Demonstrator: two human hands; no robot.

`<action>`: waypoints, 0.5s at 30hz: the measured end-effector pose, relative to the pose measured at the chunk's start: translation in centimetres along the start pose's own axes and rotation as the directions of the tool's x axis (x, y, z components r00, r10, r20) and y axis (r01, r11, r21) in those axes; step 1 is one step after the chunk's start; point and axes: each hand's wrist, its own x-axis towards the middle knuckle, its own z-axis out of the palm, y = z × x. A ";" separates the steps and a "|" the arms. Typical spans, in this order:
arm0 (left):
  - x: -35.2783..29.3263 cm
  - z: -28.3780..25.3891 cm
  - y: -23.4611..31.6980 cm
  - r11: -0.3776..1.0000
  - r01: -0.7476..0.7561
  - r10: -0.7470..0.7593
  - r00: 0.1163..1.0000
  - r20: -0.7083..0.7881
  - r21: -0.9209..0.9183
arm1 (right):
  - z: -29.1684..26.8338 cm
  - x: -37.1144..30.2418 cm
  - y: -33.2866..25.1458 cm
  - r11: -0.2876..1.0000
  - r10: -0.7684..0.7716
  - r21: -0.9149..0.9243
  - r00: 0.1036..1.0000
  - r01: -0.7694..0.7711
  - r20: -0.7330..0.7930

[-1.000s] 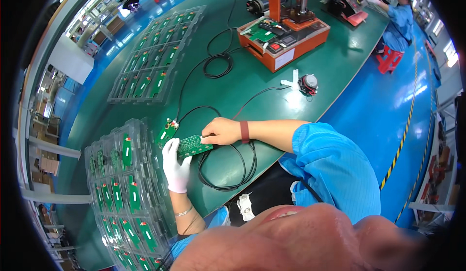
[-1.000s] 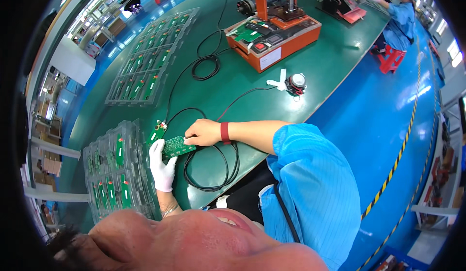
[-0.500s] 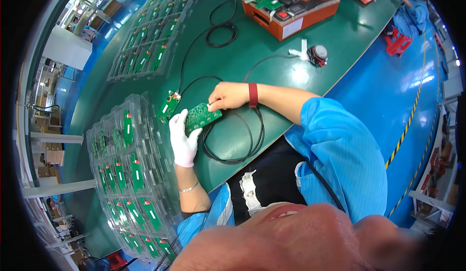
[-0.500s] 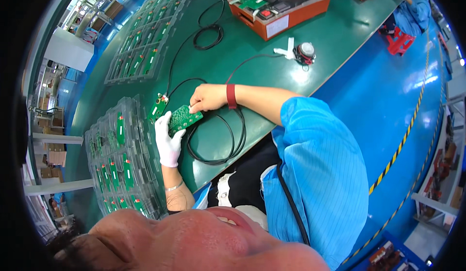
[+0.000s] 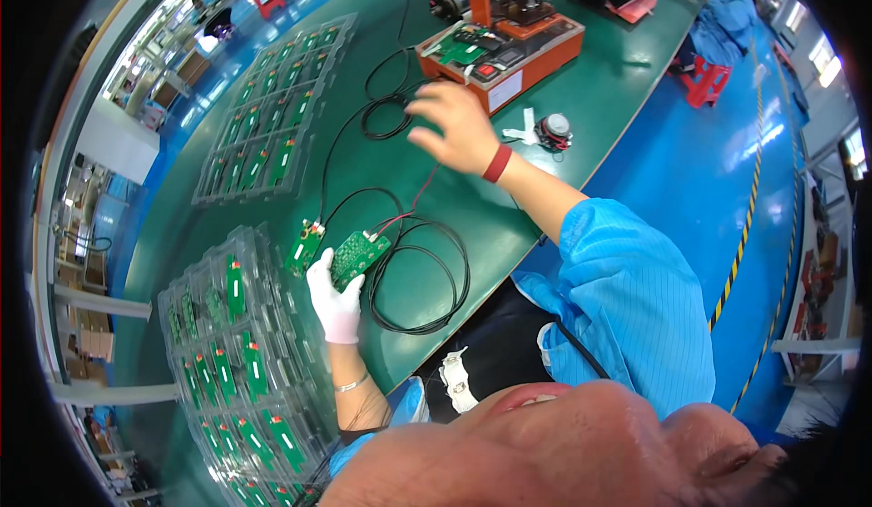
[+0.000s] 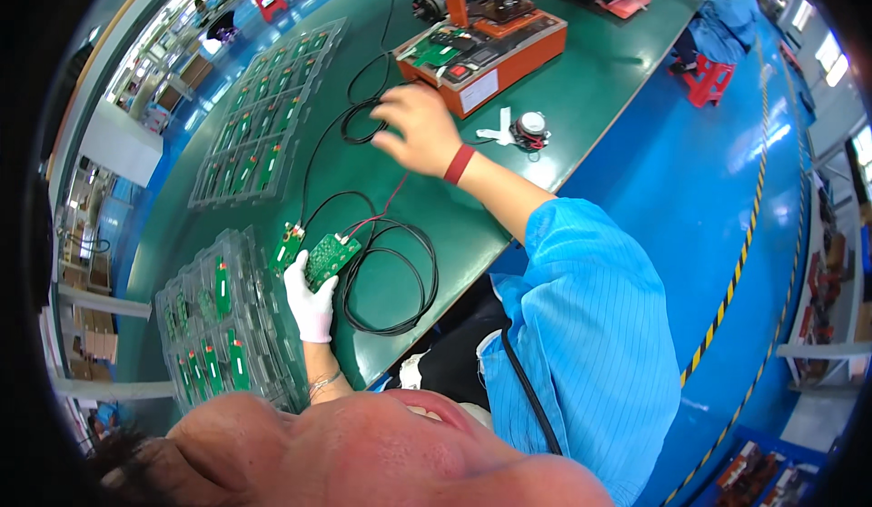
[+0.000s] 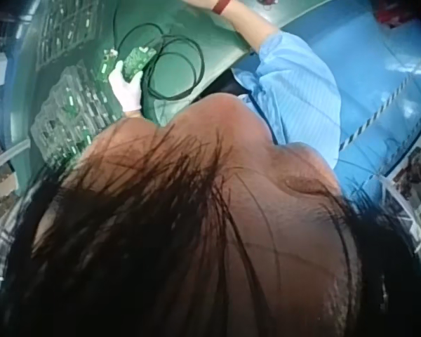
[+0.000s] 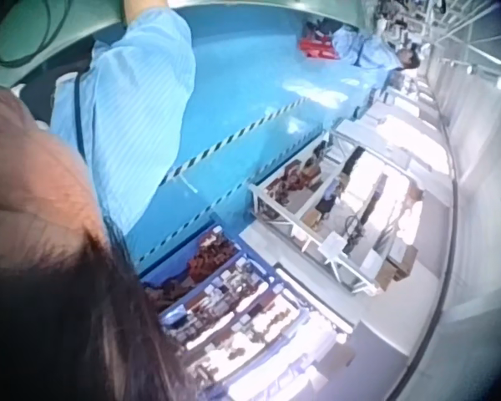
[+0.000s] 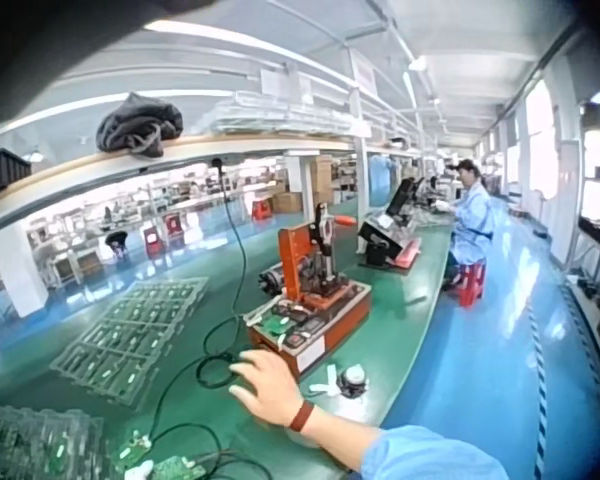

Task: Testing circuit boards by connecting them to a cable and observing the digital display before sorting them.

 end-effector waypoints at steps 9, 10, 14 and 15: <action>0.6 0.6 -0.2 0.999 0.026 -0.025 0.999 0.027 -0.039 | -0.1 -5.2 9.2 0.856 0.268 -0.421 0.954 -0.301 -0.137; 0.5 0.5 -0.1 0.998 0.036 -0.035 0.999 0.033 -0.050 | 0.1 -5.4 9.2 0.865 0.266 -0.401 0.953 -0.301 -0.142; 0.3 0.3 0.1 0.996 0.072 -0.069 0.996 0.047 -0.055 | 0.0 -5.0 8.2 0.822 0.355 -0.449 0.932 -0.351 -0.079; 0.3 0.2 0.1 0.995 0.079 -0.076 0.996 0.051 -0.060 | 0.0 -5.0 8.0 0.805 0.381 -0.469 0.923 -0.363 -0.062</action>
